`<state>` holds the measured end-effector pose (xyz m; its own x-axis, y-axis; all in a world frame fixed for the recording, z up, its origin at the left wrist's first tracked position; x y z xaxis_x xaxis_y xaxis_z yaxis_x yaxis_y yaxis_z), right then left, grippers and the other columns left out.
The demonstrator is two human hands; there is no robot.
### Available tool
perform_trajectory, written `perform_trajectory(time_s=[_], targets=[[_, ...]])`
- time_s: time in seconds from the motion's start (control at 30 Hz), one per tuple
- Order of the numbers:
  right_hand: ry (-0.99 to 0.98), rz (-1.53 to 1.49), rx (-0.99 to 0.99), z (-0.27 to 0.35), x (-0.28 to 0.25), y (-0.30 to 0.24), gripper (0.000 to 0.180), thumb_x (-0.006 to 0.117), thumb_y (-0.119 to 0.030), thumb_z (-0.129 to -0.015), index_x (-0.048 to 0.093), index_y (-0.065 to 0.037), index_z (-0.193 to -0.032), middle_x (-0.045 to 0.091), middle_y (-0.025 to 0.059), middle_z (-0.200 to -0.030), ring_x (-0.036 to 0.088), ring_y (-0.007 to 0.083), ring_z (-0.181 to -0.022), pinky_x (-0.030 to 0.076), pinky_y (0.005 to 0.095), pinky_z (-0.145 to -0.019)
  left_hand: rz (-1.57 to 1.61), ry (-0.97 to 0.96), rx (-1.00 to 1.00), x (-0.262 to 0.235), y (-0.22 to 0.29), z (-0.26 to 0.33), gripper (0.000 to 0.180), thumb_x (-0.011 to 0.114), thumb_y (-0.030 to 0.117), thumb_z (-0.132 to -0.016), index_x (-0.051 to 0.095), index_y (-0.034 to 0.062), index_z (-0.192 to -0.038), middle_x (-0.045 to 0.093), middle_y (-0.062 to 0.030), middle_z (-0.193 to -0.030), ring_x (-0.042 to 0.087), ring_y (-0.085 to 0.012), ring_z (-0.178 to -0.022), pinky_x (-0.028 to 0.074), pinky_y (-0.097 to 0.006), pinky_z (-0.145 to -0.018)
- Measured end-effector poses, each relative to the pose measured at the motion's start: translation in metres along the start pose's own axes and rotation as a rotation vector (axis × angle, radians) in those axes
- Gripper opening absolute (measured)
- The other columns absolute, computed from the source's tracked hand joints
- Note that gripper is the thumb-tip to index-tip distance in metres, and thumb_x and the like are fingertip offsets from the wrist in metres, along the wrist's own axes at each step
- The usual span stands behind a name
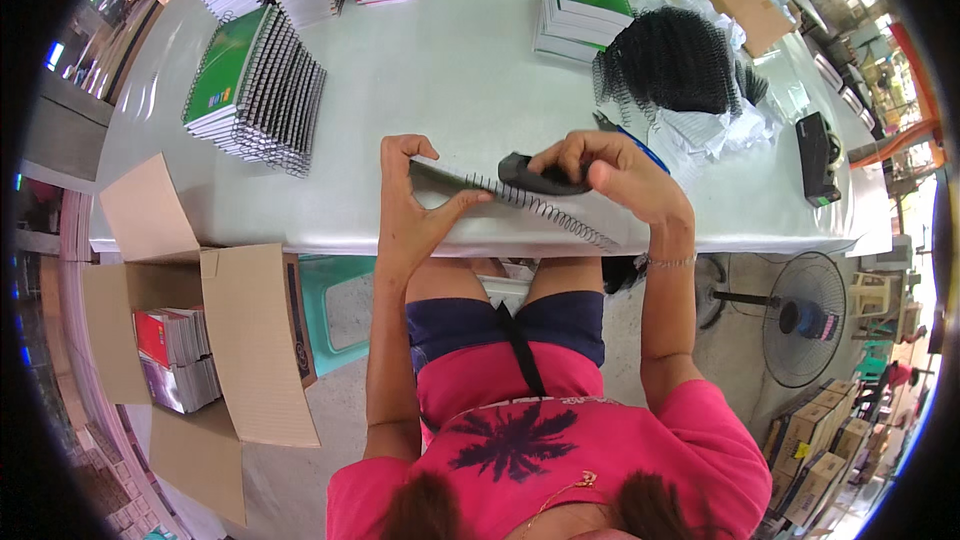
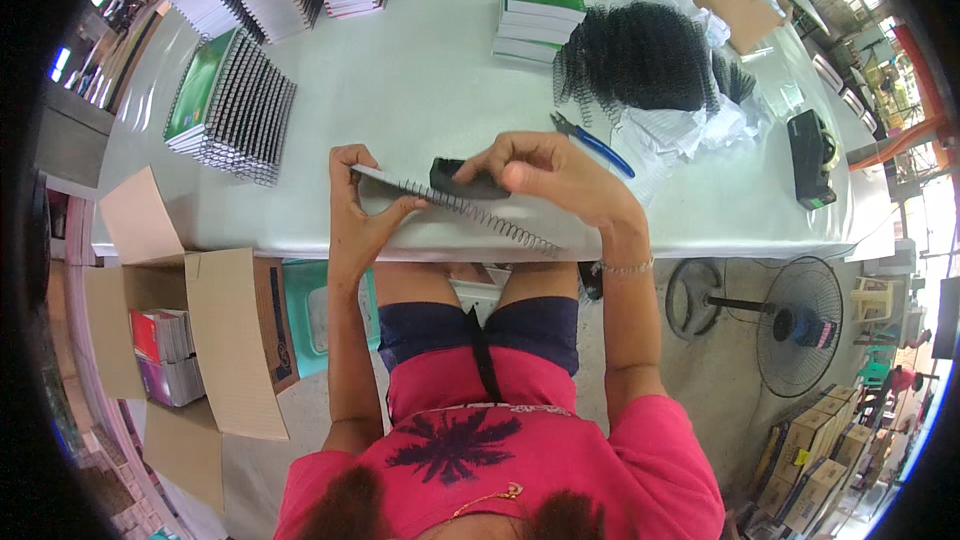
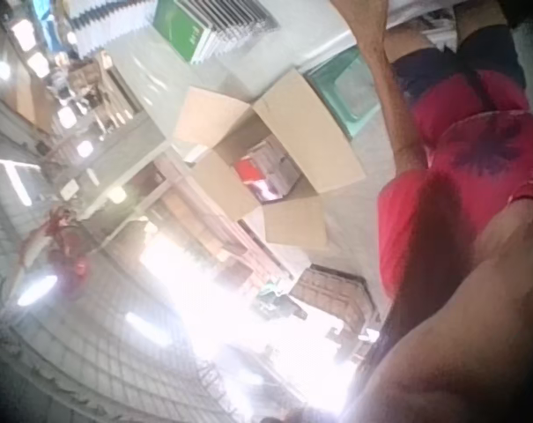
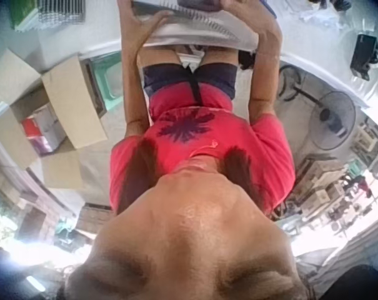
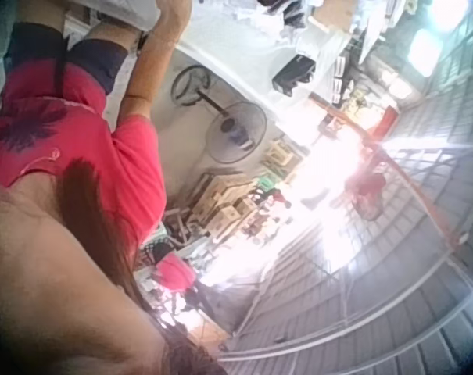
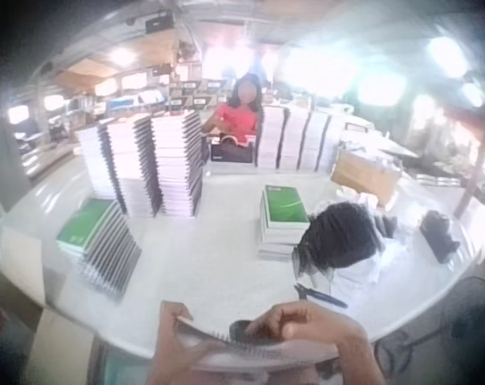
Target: The person binds notebooks by inserting a spiral wire into the punched holes of the covers and pages, then using a tool to crimp or cut the wire ends.
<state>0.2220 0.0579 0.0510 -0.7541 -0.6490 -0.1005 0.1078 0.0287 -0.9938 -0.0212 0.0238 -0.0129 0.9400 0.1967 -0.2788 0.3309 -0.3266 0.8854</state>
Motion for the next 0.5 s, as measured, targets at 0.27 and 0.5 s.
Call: perform_trajectory(time_s=[0.27, 0.5], targets=[[-0.044, -0.078, -0.043, 0.002, 0.006, -0.015, 0.039, 0.076, -0.036, -0.086, 0.059, -0.002, -0.085, 0.068, 0.0130, -0.113, 0.055, 0.0123, -0.095, 0.047, 0.0310, -0.088, 0.142, -0.008, -0.078, 0.001, -0.006, 0.003, 0.086, 0.094, 0.021, -0.058, 0.036, 0.0056, -0.120, 0.041, -0.0068, -0.105, 0.044, -0.0190, -0.099, 0.039, -0.032, -0.091], [0.043, 0.218, -0.042, -0.012, 0.009, -0.023, 0.036, 0.080, -0.033, -0.082, 0.063, -0.002, -0.090, 0.069, 0.0110, -0.109, 0.060, 0.0179, -0.099, 0.047, 0.0319, -0.092, 0.227, -0.032, -0.053, 0.005, -0.005, 0.002, 0.086, 0.093, 0.016, -0.059, 0.036, 0.0061, -0.122, 0.041, -0.0054, -0.103, 0.044, -0.0174, -0.096, 0.039, -0.030, -0.090]])
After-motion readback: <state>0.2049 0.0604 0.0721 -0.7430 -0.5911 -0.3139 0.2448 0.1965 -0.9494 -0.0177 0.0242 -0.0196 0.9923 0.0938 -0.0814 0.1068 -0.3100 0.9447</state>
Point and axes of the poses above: each hand's wrist, its own z-axis away from the middle knuckle, its own x-axis out of the palm, y = z × x, the point moved 2 cm from there along -z, towards the middle knuckle
